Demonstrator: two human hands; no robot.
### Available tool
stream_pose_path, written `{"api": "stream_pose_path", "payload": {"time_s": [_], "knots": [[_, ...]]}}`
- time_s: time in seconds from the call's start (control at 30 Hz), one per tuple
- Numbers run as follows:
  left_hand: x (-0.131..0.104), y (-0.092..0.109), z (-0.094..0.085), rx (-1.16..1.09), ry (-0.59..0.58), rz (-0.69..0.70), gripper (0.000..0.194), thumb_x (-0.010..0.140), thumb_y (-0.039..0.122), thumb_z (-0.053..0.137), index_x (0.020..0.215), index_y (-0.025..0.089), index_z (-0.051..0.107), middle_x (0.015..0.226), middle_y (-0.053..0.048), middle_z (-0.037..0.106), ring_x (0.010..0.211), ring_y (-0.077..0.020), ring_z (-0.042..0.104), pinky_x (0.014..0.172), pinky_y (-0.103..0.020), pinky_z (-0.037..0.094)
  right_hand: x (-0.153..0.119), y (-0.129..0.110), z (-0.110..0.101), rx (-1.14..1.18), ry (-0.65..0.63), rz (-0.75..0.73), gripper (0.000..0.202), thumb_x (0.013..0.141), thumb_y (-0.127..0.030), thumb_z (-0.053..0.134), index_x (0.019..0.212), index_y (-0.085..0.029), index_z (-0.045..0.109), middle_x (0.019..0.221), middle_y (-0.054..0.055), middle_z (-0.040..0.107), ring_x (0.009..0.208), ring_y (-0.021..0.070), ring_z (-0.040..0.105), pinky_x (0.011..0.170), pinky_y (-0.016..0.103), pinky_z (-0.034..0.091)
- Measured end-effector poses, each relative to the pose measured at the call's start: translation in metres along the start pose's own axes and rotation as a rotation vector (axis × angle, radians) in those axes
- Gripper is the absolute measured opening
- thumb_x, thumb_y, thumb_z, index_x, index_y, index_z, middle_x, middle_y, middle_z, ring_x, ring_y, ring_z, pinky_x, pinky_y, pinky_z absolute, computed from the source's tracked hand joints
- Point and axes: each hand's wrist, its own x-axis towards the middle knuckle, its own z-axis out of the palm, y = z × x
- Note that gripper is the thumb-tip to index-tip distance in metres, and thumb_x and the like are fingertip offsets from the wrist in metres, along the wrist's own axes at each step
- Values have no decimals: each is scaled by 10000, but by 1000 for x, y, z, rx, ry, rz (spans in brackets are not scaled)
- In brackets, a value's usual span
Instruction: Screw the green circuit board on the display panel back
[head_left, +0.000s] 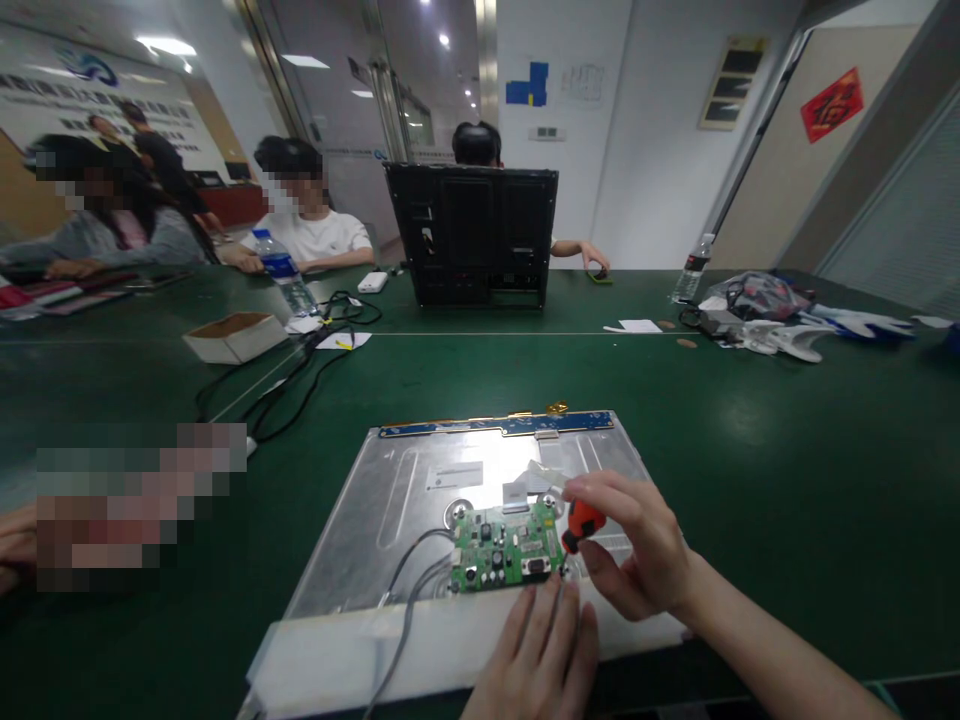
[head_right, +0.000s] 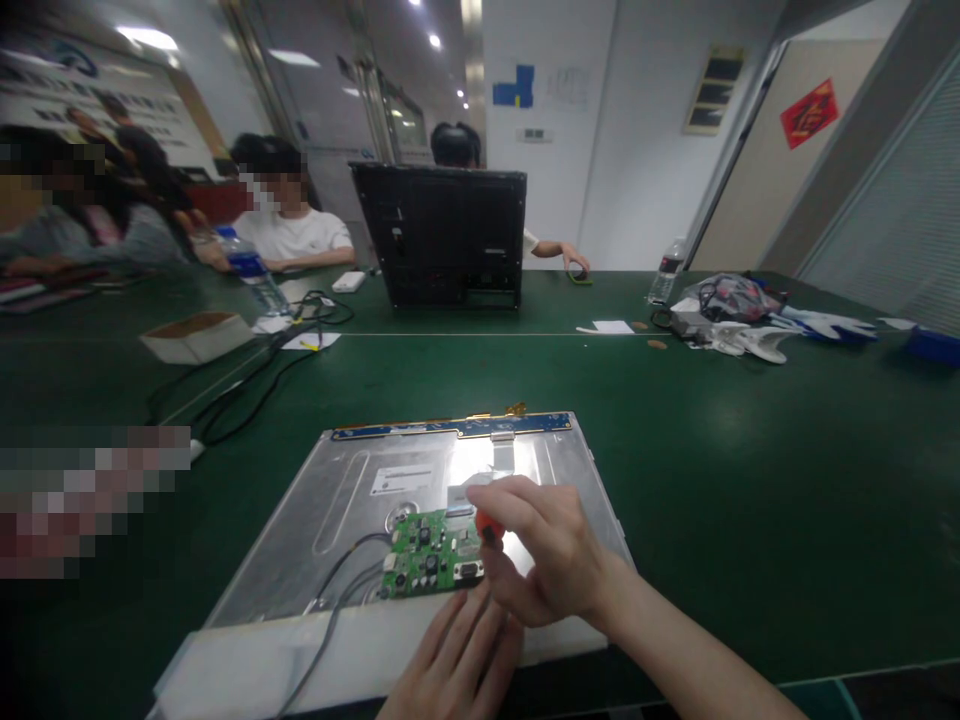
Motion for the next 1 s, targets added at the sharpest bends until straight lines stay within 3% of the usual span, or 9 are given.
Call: {"api": "stream_pose_path", "payload": {"time_s": [0.2,0.37,0.5,0.6,0.7,1.0], "knots": [[1,0,-2,-7,-20,-1,363,985,306,381,1264,119,519,1235,-115,610,1107,-267,575,996,-397,347,-2,0,1,-59,40,8,425,825,-122,509,1245,-156,461,780,27,627,651,144,596,525,243,493],[3,1,-4,-40,-25,-1,485,976,474,384,1260,104,520,1224,-140,605,1110,-300,565,993,-433,322,-3,2,2,-97,46,-1,359,861,-223,578,1204,-179,481,698,-6,604,589,135,571,490,231,466],[3,1,-4,-69,-30,-5,566,946,544,408,1270,90,506,1244,-159,589,1118,-306,554,994,-433,316,-2,1,0,-42,15,3,361,876,-210,498,1229,-137,472,787,44,640,692,159,620,561,257,509],[3,1,-5,-106,-50,-19,576,943,549,397,1270,86,501,1252,-162,585,1126,-300,548,988,-424,328,-2,-1,-1,-23,11,14,421,835,-127,451,1256,-116,452,865,70,658,752,160,636,601,260,525],[3,1,-6,-126,-67,-16,558,941,521,413,1284,86,486,1265,-161,579,1145,-300,536,991,-424,331,-3,0,1,-52,29,17,430,823,-100,477,1251,-130,448,799,39,648,710,151,625,567,246,513],[0,4,-2,-117,-63,-33,584,937,540,399,1302,92,477,1285,-160,555,1169,-316,505,1011,-437,288,-3,2,1,-77,17,17,354,886,-250,560,1217,-170,460,717,-1,627,603,135,587,519,236,486]]}}
